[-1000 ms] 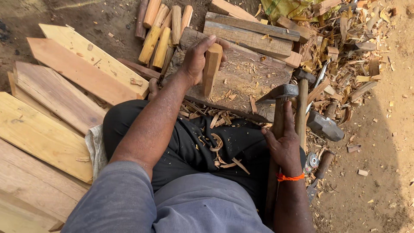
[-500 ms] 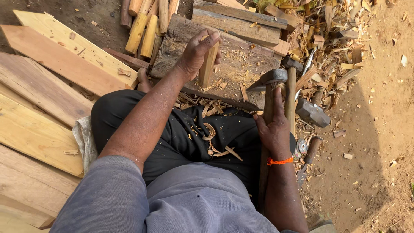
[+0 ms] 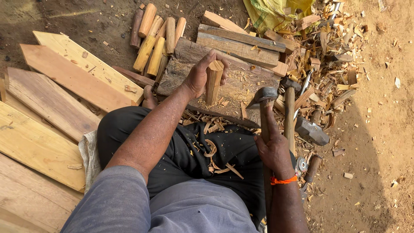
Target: The person sits cross-legged on the ground and uses a hammer and chisel to carve a small wooden dowel. They repeatedly strike the chisel to remove wood shavings and shape the dowel, working on a wooden block placed between their legs.
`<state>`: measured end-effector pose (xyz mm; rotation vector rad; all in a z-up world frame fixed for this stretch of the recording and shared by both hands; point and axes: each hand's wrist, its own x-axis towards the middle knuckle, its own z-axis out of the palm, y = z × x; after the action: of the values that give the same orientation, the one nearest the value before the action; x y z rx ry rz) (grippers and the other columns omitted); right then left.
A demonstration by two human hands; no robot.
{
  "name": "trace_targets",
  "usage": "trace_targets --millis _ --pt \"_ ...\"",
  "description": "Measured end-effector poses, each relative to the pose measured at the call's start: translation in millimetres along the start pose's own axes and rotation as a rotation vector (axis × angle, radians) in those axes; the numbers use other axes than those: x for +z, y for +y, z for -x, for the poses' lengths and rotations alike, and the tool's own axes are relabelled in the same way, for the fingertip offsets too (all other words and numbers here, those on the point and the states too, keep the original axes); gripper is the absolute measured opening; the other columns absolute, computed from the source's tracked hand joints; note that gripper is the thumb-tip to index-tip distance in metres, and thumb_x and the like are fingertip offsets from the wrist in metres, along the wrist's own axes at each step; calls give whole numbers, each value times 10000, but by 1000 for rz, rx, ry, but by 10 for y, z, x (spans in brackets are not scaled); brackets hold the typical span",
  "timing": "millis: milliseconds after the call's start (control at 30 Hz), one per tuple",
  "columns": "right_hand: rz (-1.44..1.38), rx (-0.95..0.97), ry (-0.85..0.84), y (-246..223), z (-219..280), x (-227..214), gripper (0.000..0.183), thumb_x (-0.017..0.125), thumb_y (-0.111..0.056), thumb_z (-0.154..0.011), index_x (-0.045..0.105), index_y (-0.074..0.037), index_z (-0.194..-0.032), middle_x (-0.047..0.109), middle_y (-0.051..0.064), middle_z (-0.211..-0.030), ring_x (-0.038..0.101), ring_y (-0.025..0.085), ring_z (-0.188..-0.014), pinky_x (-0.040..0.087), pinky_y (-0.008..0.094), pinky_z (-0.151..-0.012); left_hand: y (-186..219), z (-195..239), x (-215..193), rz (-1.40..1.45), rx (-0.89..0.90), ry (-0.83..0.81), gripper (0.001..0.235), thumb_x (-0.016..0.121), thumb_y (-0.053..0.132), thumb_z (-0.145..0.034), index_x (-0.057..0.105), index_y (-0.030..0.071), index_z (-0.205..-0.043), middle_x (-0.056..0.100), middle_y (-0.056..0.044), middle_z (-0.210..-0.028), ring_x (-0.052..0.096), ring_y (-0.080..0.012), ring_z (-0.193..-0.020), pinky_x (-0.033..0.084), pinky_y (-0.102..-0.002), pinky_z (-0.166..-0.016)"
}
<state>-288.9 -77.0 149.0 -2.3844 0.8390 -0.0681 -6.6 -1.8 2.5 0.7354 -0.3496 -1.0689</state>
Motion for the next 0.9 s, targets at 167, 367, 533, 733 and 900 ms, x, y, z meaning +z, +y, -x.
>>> trace_targets --millis 167,367,533,733,900 --pt "-348 128 -116 -410 0 -260 933 702 66 -871 257 -186 -1652 650 70 -922 566 112 -682 512 275 -577 41 -37 -7 -97 3 -29 433 542 497 -935 646 79 -979 658 -88 -874 668 -187 -815 604 -403 -742" --pt "-578 -287 67 -779 -6 -594 895 682 116 -945 201 -69 -1677 617 44 -1184 574 86 -948 528 228 -759 -19 -88 -14 -138 80 -51 362 535 406 -914 650 65 -948 631 -87 -841 646 -188 -782 593 -394 -706" --pt "-473 -170 -76 -961 -354 -273 938 689 150 -877 241 -52 -1675 562 41 -1086 542 92 -893 503 228 -777 -36 -78 -2 -87 69 -27 329 550 370 -905 645 57 -940 618 -93 -793 628 -199 -723 582 -394 -681" --pt "-463 -240 95 -1071 -144 -596 908 663 144 -914 204 -80 -1664 592 52 -1194 557 84 -910 514 230 -753 -53 -93 5 -86 61 -42 341 553 377 -888 655 54 -926 629 -93 -799 644 -189 -750 574 -379 -673" --pt "-673 -269 109 -1122 -117 -650 918 639 116 -954 126 -145 -1670 601 59 -1156 579 60 -897 511 208 -718 -107 -113 -35 -127 63 -28 359 529 388 -901 659 53 -912 621 -88 -797 621 -179 -750 563 -379 -677"
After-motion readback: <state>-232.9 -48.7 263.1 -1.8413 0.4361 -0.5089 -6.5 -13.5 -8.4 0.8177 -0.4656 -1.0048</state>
